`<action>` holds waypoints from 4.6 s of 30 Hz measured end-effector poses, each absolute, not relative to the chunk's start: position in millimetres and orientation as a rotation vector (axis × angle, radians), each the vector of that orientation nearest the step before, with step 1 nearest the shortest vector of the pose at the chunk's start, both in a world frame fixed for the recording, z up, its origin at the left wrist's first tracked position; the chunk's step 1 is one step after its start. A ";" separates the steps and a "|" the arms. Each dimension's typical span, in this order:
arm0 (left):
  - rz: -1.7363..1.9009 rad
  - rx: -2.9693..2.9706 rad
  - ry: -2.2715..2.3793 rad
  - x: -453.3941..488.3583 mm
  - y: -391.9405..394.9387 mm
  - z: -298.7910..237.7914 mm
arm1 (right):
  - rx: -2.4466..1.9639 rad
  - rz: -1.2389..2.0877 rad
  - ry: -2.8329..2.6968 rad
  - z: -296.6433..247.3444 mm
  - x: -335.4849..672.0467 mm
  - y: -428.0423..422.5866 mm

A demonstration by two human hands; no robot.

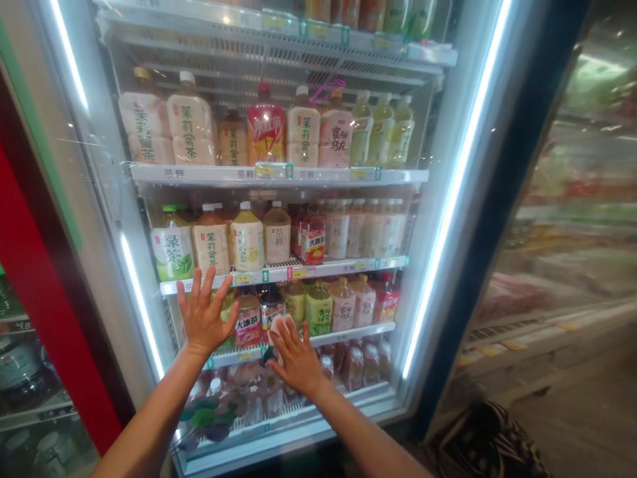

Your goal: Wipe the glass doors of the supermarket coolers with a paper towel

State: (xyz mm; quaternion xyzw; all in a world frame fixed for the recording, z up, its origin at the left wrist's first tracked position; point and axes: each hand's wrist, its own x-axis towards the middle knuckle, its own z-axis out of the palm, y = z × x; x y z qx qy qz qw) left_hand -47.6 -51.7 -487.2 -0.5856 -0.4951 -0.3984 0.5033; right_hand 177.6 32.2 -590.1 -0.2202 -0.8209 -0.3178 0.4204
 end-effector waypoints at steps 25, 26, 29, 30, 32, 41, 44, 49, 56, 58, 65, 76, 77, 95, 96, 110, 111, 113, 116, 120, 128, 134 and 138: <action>-0.742 -1.650 -0.998 95.1 -3.7 -426.7 | -0.757 -0.606 -1.773 -526.2 232.6 69.6; -0.709 -1.664 -0.980 104.7 7.9 -426.4 | -0.723 -0.629 -1.795 -545.5 238.9 65.2; -0.580 -1.708 -0.898 123.6 39.2 -430.6 | -0.714 -0.653 -1.771 -557.9 262.2 78.3; -0.539 -1.716 -0.876 127.0 47.3 -432.9 | -0.746 -0.638 -1.737 -545.4 270.2 90.8; -0.480 -1.717 -0.863 130.5 58.5 -437.5 | -0.830 -0.578 -1.648 -511.4 282.7 118.7; -0.397 -1.668 -0.912 130.2 63.0 -443.3 | -0.820 -0.561 -1.598 -580.5 270.7 103.7; -0.400 -1.658 -0.908 130.6 63.4 -442.8 | -0.852 -0.543 -1.579 -544.7 283.6 126.1; -0.418 -1.665 -0.905 130.4 64.1 -443.1 | -0.917 -0.470 -1.460 -497.5 284.0 145.1; -0.413 -1.634 -0.894 128.9 64.1 -443.2 | -0.843 -0.529 -1.516 -574.5 252.9 107.3; -0.406 -1.629 -0.895 128.8 64.3 -443.0 | -0.846 -0.523 -1.505 -540.7 266.7 128.7; -0.411 -1.652 -0.895 128.7 65.5 -442.7 | -0.925 -0.468 -1.440 -569.3 247.6 109.5; -0.447 -1.701 -0.878 129.3 64.4 -439.2 | -1.039 -0.350 -1.321 -543.3 270.2 130.1; -0.454 -1.708 -0.880 129.1 64.6 -439.3 | -1.046 -0.356 -1.345 -556.8 260.7 120.9; -0.474 -1.690 -0.872 129.2 66.4 -441.8 | -0.960 -0.398 -1.611 -604.7 232.9 87.6; -0.476 -1.687 -0.870 129.2 66.2 -441.7 | -0.989 -0.377 -1.566 -591.0 237.6 92.7; -0.532 -1.621 -0.944 130.3 62.7 -441.4 | -0.890 -0.506 -1.668 -611.9 239.2 91.6; -0.531 -1.619 -0.944 130.6 62.8 -441.1 | -0.926 -0.490 -1.625 -595.2 243.1 97.4; -0.532 -1.623 -0.945 131.3 62.9 -440.8 | -0.971 -0.455 -1.518 -540.0 256.4 115.0; -0.534 -1.637 -0.954 131.9 62.6 -440.7 | -0.990 -0.445 -1.443 -485.4 268.7 131.8; -0.533 -1.635 -0.956 131.8 61.6 -440.5 | -1.011 -0.410 -1.460 -556.0 253.0 108.4; -0.541 -1.626 -0.954 133.2 60.4 -438.8 | -0.994 -0.454 -1.454 -490.2 295.7 145.4; -0.546 -1.639 -0.957 132.9 59.9 -438.2 | -1.023 -0.424 -1.489 -551.2 274.1 115.2; -0.547 -1.635 -0.955 133.1 59.5 -437.4 | -0.867 -0.570 -1.722 -584.0 279.3 112.3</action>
